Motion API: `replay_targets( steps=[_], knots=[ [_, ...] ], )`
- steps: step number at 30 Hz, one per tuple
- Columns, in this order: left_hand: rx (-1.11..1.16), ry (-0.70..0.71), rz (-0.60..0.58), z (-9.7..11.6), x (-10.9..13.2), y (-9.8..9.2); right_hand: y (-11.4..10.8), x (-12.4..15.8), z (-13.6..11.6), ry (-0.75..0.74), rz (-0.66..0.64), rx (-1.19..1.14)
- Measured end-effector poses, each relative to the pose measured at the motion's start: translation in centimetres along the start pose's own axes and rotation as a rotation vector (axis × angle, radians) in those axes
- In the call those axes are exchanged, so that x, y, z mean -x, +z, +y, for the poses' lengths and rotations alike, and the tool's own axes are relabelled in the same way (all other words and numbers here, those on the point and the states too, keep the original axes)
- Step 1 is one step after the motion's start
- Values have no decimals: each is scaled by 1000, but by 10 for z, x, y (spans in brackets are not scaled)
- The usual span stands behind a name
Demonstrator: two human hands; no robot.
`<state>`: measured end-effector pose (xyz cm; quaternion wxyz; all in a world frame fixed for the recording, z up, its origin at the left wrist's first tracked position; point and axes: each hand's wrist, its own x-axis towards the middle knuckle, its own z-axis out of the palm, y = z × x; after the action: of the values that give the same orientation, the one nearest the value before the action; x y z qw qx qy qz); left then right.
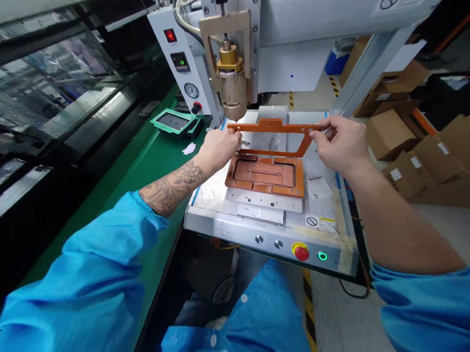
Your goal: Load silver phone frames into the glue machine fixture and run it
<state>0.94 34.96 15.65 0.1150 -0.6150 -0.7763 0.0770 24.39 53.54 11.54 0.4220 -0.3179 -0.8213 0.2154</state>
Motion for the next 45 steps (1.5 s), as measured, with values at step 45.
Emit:
replay_targets(
  steps=[45],
  knots=[
    [429,319,120,144,-14,3,-9,11,-7,-45,-4,82]
  ],
)
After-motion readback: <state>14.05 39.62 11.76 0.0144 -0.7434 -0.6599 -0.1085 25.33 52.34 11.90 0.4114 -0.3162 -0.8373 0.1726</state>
